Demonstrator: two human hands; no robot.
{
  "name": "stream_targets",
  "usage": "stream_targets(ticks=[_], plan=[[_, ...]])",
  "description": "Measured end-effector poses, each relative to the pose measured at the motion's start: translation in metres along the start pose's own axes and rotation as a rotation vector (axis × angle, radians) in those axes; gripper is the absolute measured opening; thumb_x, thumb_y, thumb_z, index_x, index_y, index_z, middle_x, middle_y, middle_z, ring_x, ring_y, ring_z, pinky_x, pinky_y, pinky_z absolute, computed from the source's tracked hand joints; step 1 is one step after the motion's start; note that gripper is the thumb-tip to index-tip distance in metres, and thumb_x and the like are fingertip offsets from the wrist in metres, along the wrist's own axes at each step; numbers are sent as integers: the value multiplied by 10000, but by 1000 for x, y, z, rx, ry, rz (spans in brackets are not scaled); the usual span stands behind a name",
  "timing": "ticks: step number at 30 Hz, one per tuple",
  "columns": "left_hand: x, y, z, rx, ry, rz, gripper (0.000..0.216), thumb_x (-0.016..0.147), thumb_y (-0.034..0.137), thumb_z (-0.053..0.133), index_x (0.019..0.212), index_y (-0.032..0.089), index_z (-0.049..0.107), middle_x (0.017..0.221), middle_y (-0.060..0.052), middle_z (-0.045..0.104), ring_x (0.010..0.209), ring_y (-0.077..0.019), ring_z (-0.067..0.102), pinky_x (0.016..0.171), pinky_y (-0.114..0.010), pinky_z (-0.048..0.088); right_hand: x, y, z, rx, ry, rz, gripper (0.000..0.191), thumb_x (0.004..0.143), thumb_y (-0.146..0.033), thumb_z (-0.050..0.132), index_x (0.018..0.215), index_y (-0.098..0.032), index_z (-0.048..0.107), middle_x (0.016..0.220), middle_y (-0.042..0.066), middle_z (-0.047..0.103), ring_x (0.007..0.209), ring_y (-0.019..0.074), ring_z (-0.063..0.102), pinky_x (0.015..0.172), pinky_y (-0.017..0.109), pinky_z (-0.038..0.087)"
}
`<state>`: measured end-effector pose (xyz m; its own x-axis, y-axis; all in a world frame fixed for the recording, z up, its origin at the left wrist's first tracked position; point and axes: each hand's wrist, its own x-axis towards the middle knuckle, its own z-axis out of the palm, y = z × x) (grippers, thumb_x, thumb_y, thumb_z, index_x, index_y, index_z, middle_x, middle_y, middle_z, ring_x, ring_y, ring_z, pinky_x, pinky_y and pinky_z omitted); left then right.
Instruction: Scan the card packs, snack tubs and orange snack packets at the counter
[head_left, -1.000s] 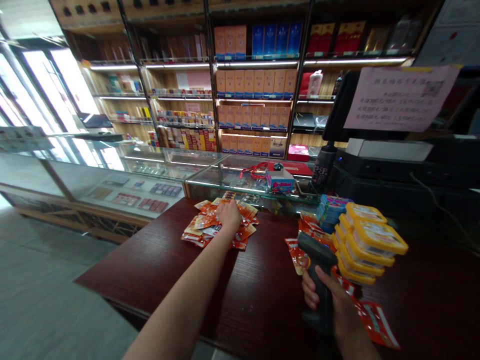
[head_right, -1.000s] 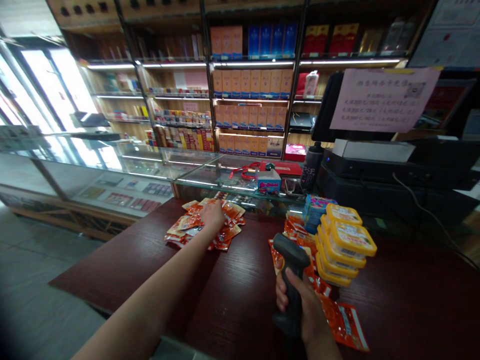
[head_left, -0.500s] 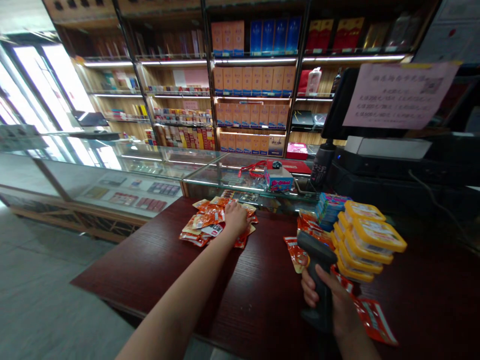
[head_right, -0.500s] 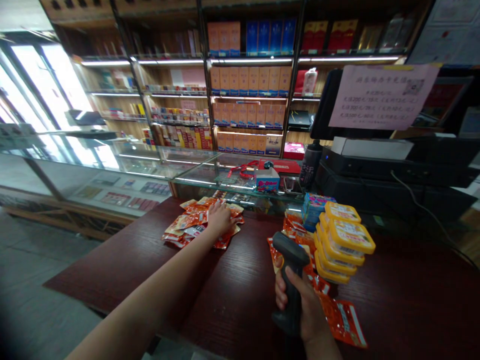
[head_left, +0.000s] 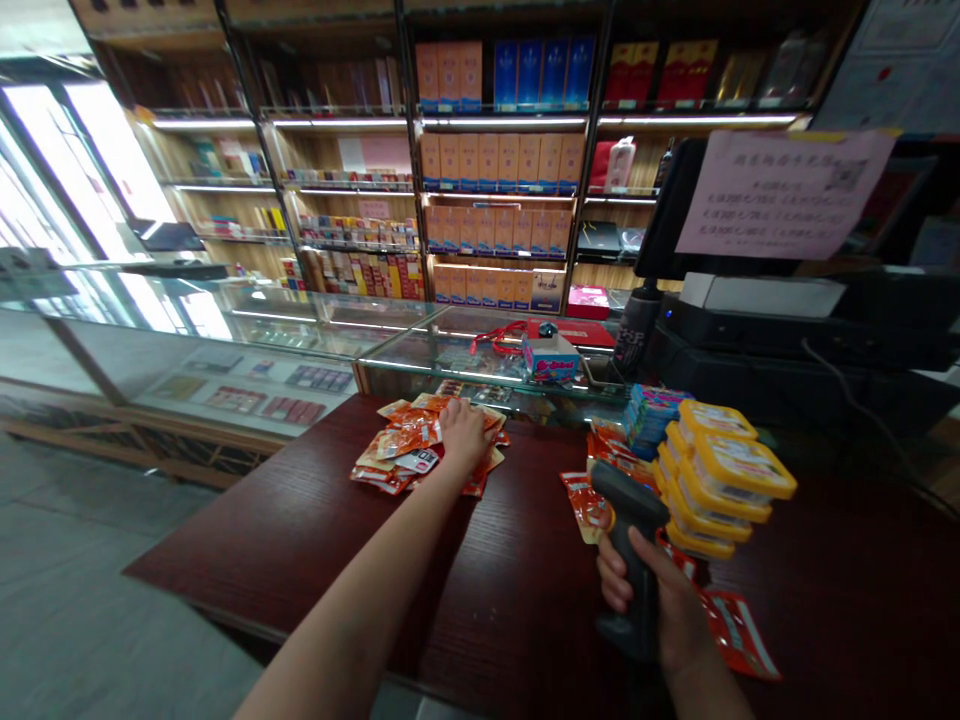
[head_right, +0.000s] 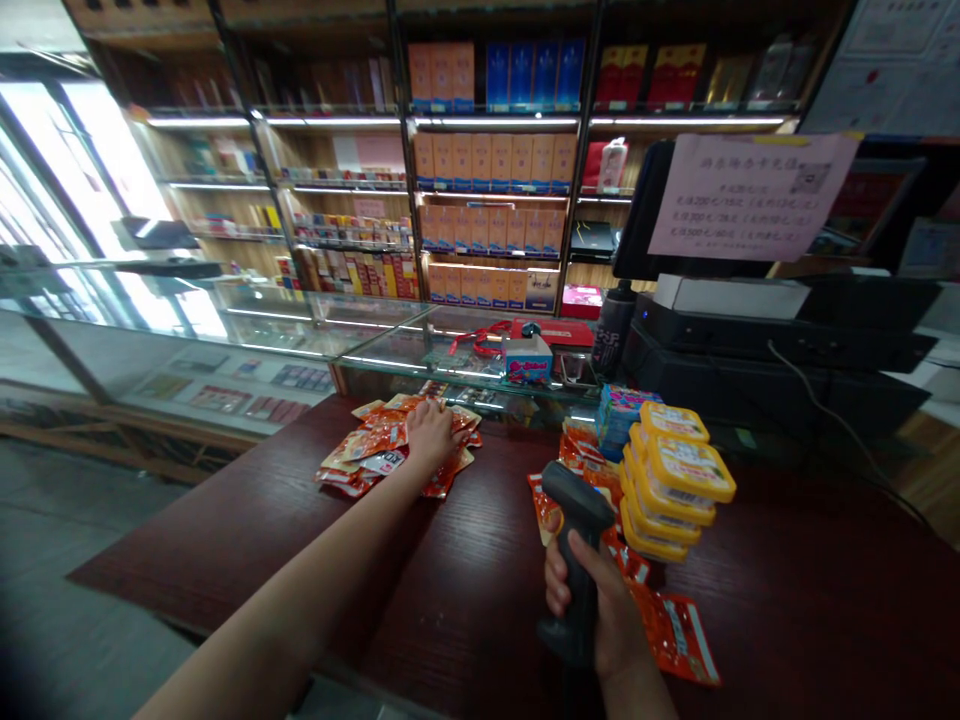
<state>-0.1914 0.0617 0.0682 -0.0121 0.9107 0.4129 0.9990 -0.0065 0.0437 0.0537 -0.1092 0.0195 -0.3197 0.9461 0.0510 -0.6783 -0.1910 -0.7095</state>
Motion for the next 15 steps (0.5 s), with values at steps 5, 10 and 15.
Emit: stream_targets(ticks=[5,10,15], plan=[[-20,29,5,-185,-27,152,249,824,382,572,995,221,655,1107,-104,548,1145,-290,428,969,-407,331,-3,-5,-2,39,10,-39,245,852,-415,609,975,-206,579,634,-54,469,462,47,383,414,165,360],[-52,77,19,-442,-184,365,524,736,586,612,1119,229,634,1070,-99,552,1068,-285,478,940,-402,386,-4,-10,1,92,42,-75,225,846,-406,622,940,-204,595,617,-59,466,456,38,360,422,144,358],[-63,104,28,-468,-335,379,801,500,732,700,1131,246,621,1165,-113,520,1126,-327,457,963,-436,380,-3,-11,5,100,85,-92,241,814,-400,660,919,-190,603,604,-60,469,449,33,360,412,132,344]])
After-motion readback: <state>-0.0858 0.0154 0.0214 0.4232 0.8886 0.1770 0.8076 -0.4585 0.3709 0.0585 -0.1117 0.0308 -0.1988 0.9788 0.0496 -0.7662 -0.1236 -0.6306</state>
